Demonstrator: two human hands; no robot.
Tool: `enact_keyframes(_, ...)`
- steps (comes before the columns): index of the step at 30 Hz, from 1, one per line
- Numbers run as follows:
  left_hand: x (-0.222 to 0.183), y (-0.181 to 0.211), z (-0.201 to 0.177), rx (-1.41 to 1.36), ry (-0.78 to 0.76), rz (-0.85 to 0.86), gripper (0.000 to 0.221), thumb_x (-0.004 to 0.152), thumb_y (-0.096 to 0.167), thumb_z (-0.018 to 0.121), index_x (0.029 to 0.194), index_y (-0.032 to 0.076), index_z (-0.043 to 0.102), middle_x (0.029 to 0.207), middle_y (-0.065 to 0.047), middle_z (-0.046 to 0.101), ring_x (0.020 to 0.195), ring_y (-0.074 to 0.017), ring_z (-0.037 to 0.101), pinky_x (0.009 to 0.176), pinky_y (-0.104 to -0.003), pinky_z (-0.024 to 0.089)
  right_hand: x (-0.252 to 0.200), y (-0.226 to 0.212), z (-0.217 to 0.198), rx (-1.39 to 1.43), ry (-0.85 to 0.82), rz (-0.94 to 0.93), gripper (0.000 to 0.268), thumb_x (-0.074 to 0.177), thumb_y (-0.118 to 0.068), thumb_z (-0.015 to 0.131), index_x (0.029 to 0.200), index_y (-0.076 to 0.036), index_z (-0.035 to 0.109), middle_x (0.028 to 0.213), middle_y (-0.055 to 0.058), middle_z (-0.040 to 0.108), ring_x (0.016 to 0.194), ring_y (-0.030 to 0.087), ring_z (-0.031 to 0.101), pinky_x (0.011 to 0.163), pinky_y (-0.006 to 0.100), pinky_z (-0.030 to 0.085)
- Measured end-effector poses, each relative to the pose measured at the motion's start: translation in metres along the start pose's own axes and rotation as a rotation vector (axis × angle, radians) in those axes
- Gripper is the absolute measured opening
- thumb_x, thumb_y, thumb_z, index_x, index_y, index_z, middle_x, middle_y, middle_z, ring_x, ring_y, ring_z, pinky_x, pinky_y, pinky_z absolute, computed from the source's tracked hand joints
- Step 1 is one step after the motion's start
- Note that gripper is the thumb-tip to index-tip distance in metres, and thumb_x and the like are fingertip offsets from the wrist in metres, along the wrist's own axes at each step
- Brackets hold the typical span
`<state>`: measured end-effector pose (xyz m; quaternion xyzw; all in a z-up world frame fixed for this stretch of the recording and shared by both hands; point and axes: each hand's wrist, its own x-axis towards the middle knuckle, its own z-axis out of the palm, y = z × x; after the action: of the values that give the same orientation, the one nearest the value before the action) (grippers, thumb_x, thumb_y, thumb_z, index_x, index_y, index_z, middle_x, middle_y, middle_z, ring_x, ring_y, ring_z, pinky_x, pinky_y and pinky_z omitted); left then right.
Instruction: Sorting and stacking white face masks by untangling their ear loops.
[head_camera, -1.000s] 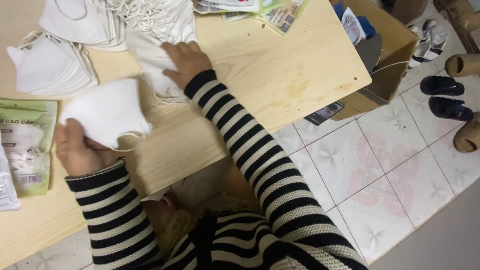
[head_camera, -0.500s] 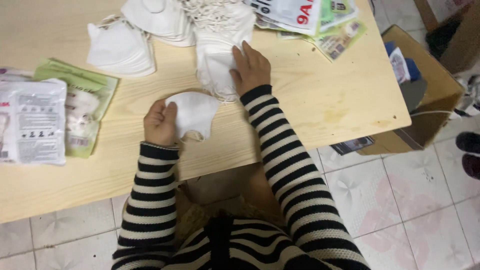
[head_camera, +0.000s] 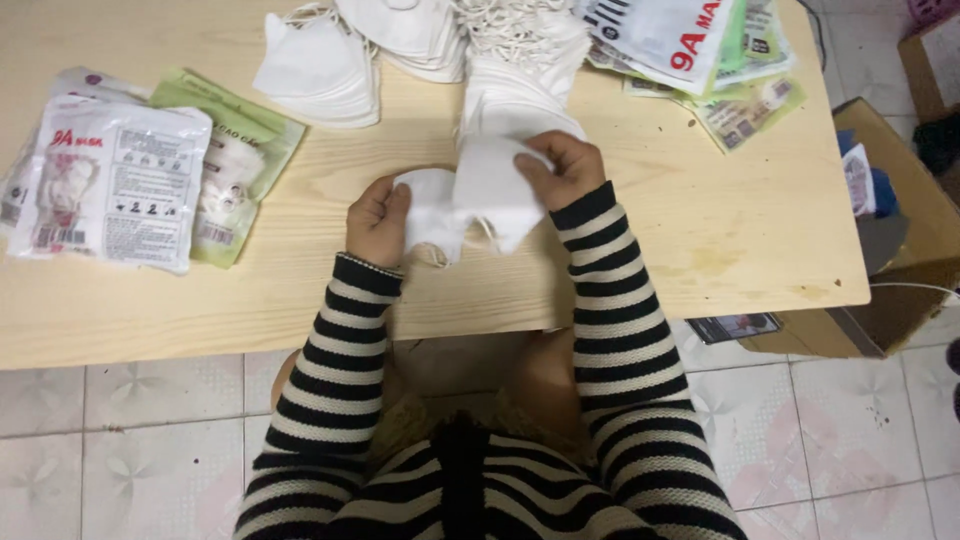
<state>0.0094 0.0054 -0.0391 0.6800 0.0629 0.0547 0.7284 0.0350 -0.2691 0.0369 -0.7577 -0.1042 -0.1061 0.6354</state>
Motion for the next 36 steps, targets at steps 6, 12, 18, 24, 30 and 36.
enact_keyframes(6, -0.014, 0.028, 0.013, -0.186, -0.023, -0.074, 0.023, 0.106, 0.021, 0.058, 0.118, 0.011, 0.075, 0.088, -0.008, 0.074, 0.079, -0.0143, 0.07, 0.07, -0.027, 0.062, 0.0, 0.05, 0.032, 0.147, -0.21, 0.174, 0.019, 0.092, -0.014, 0.084, 0.103, -0.002, 0.074, 0.081, 0.01, 0.074, 0.074, 0.012, 0.066, 0.069, 0.028, 0.059)
enact_keyframes(12, -0.017, 0.035, 0.018, -0.213, -0.035, -0.062, 0.025, 0.107, 0.02, 0.056, 0.119, 0.007, 0.074, 0.092, -0.012, 0.073, 0.081, -0.0162, 0.069, 0.073, -0.029, 0.062, -0.003, 0.05, 0.048, 0.219, -0.247, 0.255, 0.017, 0.093, -0.015, 0.083, 0.103, -0.002, 0.076, 0.082, 0.01, 0.075, 0.075, 0.013, 0.07, 0.067, 0.028, 0.061)
enact_keyframes(18, -0.018, 0.035, 0.015, -0.172, -0.108, -0.047, 0.028, 0.107, 0.023, 0.059, 0.125, 0.005, 0.071, 0.107, -0.017, 0.074, 0.094, -0.0194, 0.068, 0.085, -0.035, 0.06, -0.005, 0.054, 0.062, 0.135, -0.268, 0.23, 0.023, 0.088, -0.016, 0.086, 0.105, -0.004, 0.076, 0.085, 0.012, 0.076, 0.078, 0.013, 0.07, 0.07, 0.027, 0.06)
enact_keyframes(24, -0.021, 0.048, 0.018, -0.205, -0.09, -0.054, 0.024, 0.105, 0.016, 0.061, 0.124, 0.005, 0.071, 0.099, -0.012, 0.074, 0.087, -0.0164, 0.068, 0.077, -0.03, 0.061, -0.007, -0.003, 0.054, -0.323, -0.015, -0.018, 0.022, 0.093, -0.023, 0.08, 0.111, -0.01, 0.075, 0.093, 0.016, 0.073, 0.082, 0.029, 0.073, 0.072, 0.036, 0.062)
enact_keyframes(30, -0.019, 0.044, 0.014, -0.225, -0.076, -0.096, 0.023, 0.104, 0.015, 0.062, 0.122, 0.005, 0.072, 0.098, -0.013, 0.074, 0.086, -0.0165, 0.069, 0.076, -0.03, 0.062, 0.016, 0.035, 0.008, -1.084, 0.229, -0.287, 0.061, 0.084, -0.028, 0.081, 0.138, -0.015, 0.056, 0.136, 0.014, 0.054, 0.125, 0.037, 0.052, 0.099, 0.05, 0.047)
enact_keyframes(36, -0.018, 0.045, 0.013, -0.251, -0.07, -0.098, 0.023, 0.103, 0.015, 0.064, 0.122, 0.005, 0.072, 0.095, -0.013, 0.075, 0.084, -0.0174, 0.071, 0.074, -0.031, 0.064, 0.022, 0.07, -0.002, -1.145, 0.305, -0.371, 0.051, 0.081, -0.028, 0.083, 0.126, -0.019, 0.062, 0.127, 0.005, 0.058, 0.119, 0.03, 0.054, 0.096, 0.045, 0.042)
